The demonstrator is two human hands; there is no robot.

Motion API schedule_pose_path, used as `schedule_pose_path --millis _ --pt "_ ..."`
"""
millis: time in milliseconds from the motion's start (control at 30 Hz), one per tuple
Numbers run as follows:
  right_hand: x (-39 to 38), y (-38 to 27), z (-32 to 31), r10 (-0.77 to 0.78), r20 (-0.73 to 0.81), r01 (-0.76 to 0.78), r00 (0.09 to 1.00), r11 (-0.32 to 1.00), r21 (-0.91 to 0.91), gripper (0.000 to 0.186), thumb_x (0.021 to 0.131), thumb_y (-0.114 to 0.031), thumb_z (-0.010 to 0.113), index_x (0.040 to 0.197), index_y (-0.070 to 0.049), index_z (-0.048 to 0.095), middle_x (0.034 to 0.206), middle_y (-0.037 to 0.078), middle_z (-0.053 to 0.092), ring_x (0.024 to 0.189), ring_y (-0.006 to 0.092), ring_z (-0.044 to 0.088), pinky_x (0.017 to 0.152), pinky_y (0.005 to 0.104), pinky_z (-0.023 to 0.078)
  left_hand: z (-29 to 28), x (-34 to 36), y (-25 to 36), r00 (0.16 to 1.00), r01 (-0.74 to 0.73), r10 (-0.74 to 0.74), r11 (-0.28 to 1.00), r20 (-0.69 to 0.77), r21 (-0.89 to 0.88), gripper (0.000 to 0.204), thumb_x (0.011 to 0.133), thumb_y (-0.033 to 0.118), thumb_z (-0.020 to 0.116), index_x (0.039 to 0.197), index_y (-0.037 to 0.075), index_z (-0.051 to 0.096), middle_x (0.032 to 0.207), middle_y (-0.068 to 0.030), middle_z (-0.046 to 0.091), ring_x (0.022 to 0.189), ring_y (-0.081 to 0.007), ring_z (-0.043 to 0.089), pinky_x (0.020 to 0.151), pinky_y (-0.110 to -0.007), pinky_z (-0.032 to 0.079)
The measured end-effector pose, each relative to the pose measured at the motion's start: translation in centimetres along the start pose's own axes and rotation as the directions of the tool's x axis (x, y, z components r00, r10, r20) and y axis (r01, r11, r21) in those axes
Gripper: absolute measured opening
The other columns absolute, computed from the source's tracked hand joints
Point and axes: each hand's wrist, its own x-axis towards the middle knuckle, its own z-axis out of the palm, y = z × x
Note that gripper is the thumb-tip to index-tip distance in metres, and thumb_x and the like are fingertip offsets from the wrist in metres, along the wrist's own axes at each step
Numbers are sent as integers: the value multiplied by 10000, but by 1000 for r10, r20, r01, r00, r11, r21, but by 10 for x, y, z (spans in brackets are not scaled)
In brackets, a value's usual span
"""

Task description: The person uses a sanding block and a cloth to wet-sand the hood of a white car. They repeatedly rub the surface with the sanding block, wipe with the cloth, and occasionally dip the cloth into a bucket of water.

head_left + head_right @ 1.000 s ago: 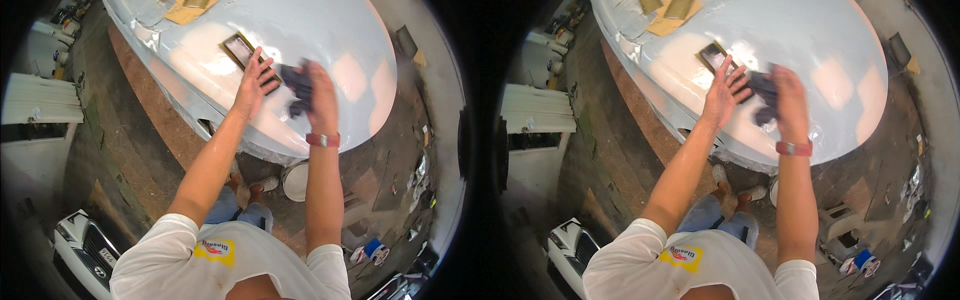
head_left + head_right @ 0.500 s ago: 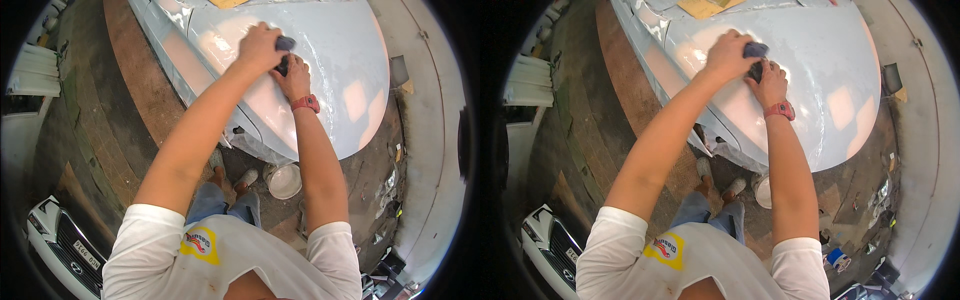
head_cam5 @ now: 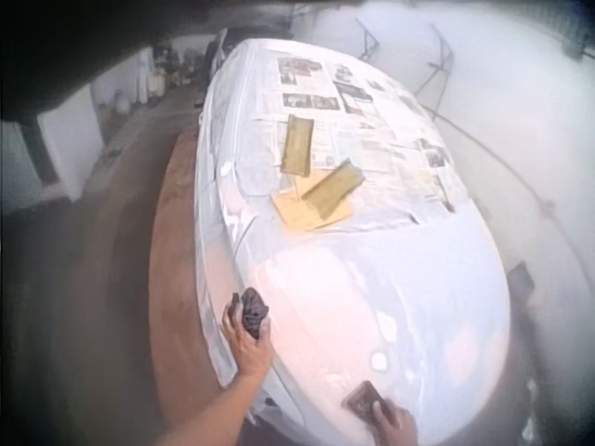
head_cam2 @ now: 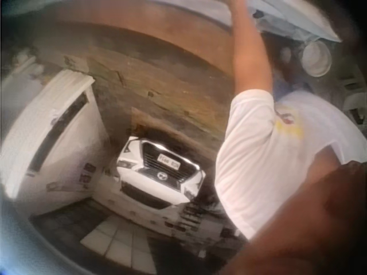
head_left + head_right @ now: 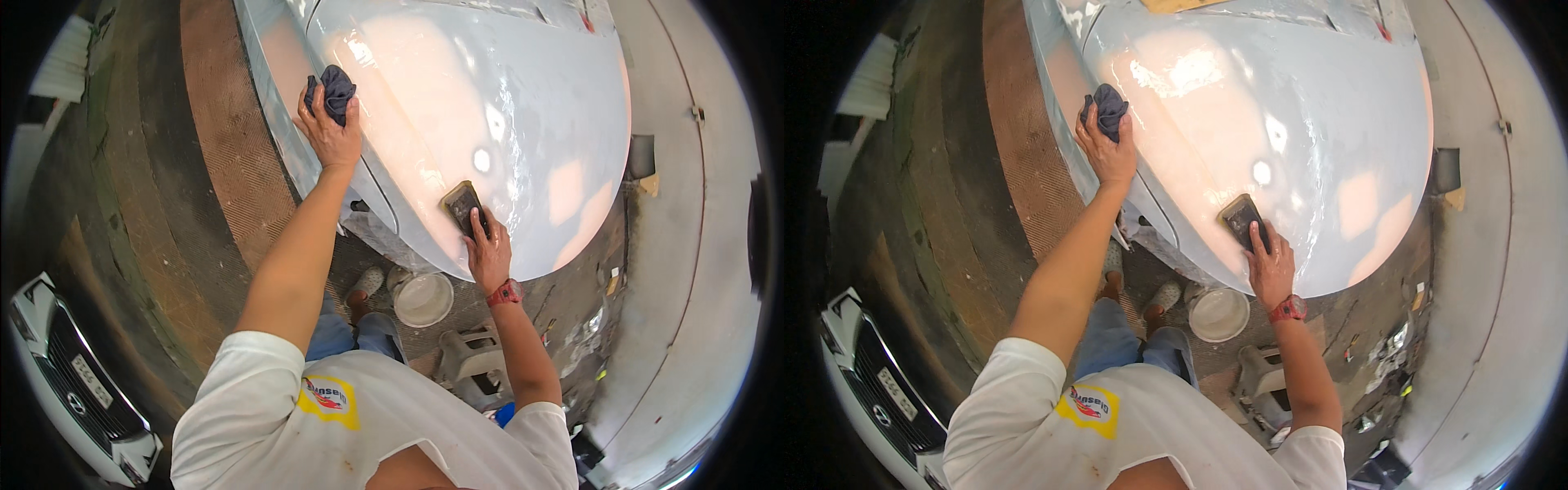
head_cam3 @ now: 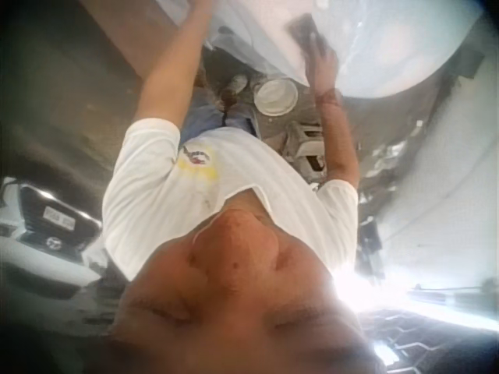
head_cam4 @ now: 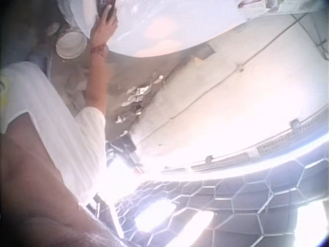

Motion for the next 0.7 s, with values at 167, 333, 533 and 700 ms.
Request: schedule_pose_path --millis 167,333,533,700 --pt "153 -45 5 -4 -69 0 998 998 -69 709 991 -279 794 1660 -212 568 1495 161 648 1252 385 666 1010 505 577 1 -3 -7 995 -95 98 990 -24 101 846 1037 555 723 1676 122 377 1620 -276 416 1560 -504 366 1332 -690 201" --pt "233 -62 -6 -27 -89 22 996 998 -58 679 962 -300 841 1598 -225 616 1385 141 694 1203 364 701 902 492 650 4 -1 -7 994 -87 91 994 -59 66 877 1018 589 742 1683 150 376 1597 -265 448 1555 -495 384 1339 -687 181" --pt "182 -51 -5 -146 52 149 988 987 -55 783 985 -283 824 1700 -258 503 1559 211 592 1291 444 663 945 510 654 5 0 -16 982 -131 143 986 -124 102 883 1002 607 758 1673 168 391 1571 -252 471 1495 -460 437 1279 -687 259" --pt "59 -14 -8 -230 100 238 968 968 -76 837 993 -239 819 1739 -230 439 1589 266 548 1310 466 652 943 535 649 10 -5 -11 986 -107 116 991 -121 82 871 986 612 776 1666 201 419 1573 -242 474 1472 -458 459 1269 -670 291"
